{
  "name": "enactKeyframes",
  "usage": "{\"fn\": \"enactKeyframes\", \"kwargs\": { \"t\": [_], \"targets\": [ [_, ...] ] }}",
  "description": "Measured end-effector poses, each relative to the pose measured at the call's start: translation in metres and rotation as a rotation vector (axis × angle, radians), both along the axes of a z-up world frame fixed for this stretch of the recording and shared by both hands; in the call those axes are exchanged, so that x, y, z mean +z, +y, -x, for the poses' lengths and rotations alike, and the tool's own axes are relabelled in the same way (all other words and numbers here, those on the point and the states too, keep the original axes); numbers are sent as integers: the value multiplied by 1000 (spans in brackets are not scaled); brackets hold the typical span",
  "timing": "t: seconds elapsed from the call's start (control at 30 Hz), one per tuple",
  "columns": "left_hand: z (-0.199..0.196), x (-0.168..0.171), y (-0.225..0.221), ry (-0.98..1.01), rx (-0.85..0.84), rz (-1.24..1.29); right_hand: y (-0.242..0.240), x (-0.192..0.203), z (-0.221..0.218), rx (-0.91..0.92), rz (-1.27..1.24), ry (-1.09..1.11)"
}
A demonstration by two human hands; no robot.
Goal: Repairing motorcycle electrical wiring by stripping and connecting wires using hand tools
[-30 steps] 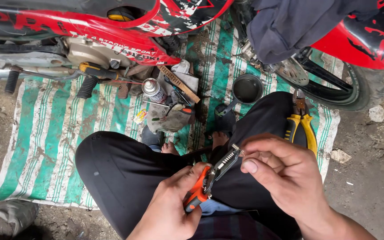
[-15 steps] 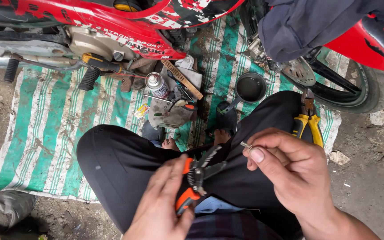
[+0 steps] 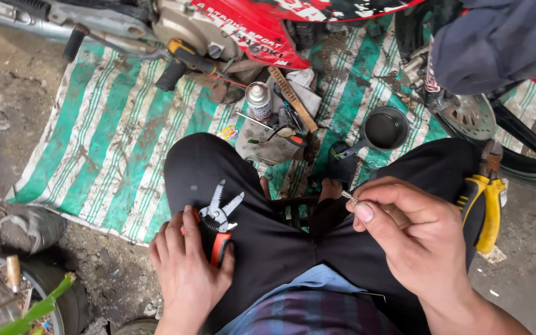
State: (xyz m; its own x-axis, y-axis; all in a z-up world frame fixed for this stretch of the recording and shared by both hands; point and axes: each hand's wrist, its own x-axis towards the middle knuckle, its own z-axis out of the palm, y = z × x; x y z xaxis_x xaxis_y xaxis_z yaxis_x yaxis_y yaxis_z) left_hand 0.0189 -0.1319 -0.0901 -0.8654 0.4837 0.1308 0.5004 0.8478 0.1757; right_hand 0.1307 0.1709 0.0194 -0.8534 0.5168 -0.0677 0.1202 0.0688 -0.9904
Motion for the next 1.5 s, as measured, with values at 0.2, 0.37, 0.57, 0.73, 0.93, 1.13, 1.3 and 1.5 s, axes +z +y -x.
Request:
{"fn": "enactKeyframes", "kwargs": {
  "t": [0.2, 0.37, 0.57, 0.73, 0.93, 1.13, 1.3, 1.5],
  "targets": [
    [-2, 4, 1, -31, 17, -83, -5, 9, 4, 30, -54, -14],
    [0, 2, 0, -25, -7, -117, -9, 13, 4, 31, -59, -23],
    [4, 8, -3, -37, -17, -138, -10, 16, 6, 42, -78, -20],
    [3, 24, -1, -31, -24, -179, -12, 19, 7, 58, -116, -9],
    [-1, 29, -4, 1, -36, -202, -13, 20, 7, 42, -168, -9],
    [-14, 0, -25, -44, -46, -94, -12, 16, 6, 35, -114, 3],
    [-12, -5, -33, -107, -68, -39, -13, 15, 6, 17, -51, 22],
    [-13, 11, -47, -533, 54, -264, -12, 9, 7, 9, -49, 10]
  ]
}}
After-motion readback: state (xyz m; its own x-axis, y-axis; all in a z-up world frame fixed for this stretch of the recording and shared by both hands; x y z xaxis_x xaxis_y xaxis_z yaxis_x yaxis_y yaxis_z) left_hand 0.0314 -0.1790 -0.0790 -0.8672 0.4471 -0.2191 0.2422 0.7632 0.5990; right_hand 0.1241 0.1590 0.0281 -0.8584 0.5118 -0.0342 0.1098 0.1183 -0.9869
